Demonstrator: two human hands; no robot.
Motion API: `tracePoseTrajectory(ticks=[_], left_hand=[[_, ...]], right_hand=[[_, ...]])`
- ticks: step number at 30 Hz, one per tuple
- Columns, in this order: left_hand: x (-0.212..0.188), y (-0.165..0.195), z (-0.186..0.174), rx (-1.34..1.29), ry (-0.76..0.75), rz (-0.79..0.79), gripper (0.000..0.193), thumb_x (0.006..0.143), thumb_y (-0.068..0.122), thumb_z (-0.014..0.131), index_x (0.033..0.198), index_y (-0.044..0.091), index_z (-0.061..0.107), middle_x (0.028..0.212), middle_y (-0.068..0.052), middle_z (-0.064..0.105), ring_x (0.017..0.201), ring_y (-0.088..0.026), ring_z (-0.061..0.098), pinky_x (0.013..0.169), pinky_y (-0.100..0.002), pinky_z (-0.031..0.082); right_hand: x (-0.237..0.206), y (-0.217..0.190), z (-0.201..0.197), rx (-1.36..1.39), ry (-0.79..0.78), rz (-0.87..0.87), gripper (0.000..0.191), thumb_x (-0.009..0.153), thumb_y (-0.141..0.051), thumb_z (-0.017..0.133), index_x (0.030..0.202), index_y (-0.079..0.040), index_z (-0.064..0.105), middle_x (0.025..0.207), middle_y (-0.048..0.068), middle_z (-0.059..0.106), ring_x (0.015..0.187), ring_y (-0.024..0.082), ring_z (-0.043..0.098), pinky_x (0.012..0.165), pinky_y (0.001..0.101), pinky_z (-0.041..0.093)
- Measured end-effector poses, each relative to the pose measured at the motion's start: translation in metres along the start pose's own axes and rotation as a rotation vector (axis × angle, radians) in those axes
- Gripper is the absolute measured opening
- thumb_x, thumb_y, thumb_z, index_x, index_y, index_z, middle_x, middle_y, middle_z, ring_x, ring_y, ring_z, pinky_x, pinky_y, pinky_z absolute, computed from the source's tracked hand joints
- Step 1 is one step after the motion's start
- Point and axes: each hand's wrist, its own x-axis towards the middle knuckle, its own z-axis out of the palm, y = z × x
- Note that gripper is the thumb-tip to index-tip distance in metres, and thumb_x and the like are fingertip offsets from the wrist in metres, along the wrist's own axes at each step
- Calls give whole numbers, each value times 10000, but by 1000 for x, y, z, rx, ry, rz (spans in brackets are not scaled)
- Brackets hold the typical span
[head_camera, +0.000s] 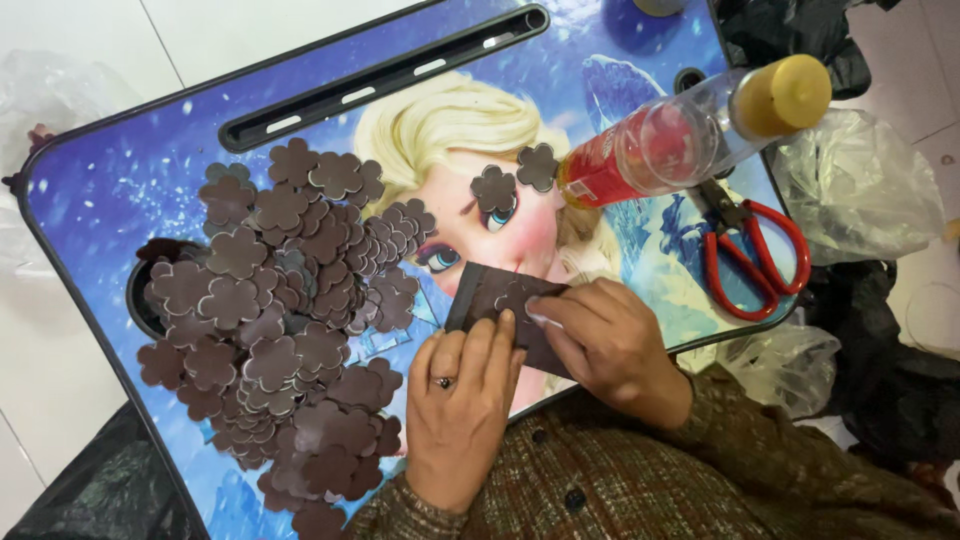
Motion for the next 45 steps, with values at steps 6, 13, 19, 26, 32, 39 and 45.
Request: tracePoseTrajectory(ticks=[6, 13, 19, 26, 32, 39, 45], left_hand=[[0, 0, 1, -25, 14, -4, 401, 925, 195, 692, 1293, 37, 663, 1266, -92, 594, 1145, -263, 513, 1033, -418, 435], [-1, -1, 2, 53, -65, 54, 459, 890, 134, 631, 1330, 3, 635, 1373, -83, 589, 1182, -239, 538, 1077, -401, 431], [0, 5, 4, 47, -80, 17, 465, 917, 199, 641, 1356, 45, 631, 1380, -97, 583, 1133, -240, 543, 1069, -409, 420], [-6, 9, 7, 95, -12, 12, 489, 974, 352, 673, 1362, 59, 623, 1378, -90, 578, 1192, -249, 526, 1095, -437, 401], [-6, 9, 9, -20, -24, -51, 519, 929, 376, 700, 1369, 108, 643, 1134, -90, 577, 1067, -255, 519, 992, -410, 423], [-7, 8, 5, 56, -67, -40, 499, 936, 363, 688, 1365, 113, 638, 953, -56, 510, 959, -232, 515, 923, -392, 434], [-6, 9, 7, 91, -82, -24, 480, 956, 341, 663, 1379, 117, 632, 922, -55, 493, 940, -231, 509, 933, -395, 436]], right_hand=[[5, -1, 6, -20, 73, 21, 231, 819, -21, 752, 1040, -63, 698, 958, 91, 689, 870, 293, 651, 778, 396, 516], [-8, -2, 2, -36, 12, 9, 227, 803, -22, 764, 1023, -42, 713, 875, 100, 659, 808, 304, 647, 726, 413, 513], [6, 11, -3, 30, 70, 32, 218, 835, -23, 752, 1046, -52, 705, 972, 99, 703, 852, 298, 665, 760, 400, 525], [24, 8, 10, -10, 28, -27, 201, 860, -36, 751, 1052, -65, 700, 992, 92, 702, 914, 310, 672, 805, 421, 525], [21, 6, 1, -52, 14, -37, 220, 840, -47, 756, 1052, -61, 697, 985, 93, 696, 898, 298, 670, 790, 416, 520], [39, 8, 6, 20, -91, -176, 289, 763, -53, 778, 1039, -61, 693, 897, 75, 621, 832, 274, 638, 733, 395, 510], [51, 16, -8, 25, -192, -283, 323, 726, -44, 741, 1046, -66, 700, 874, 57, 580, 815, 245, 621, 705, 372, 500]])
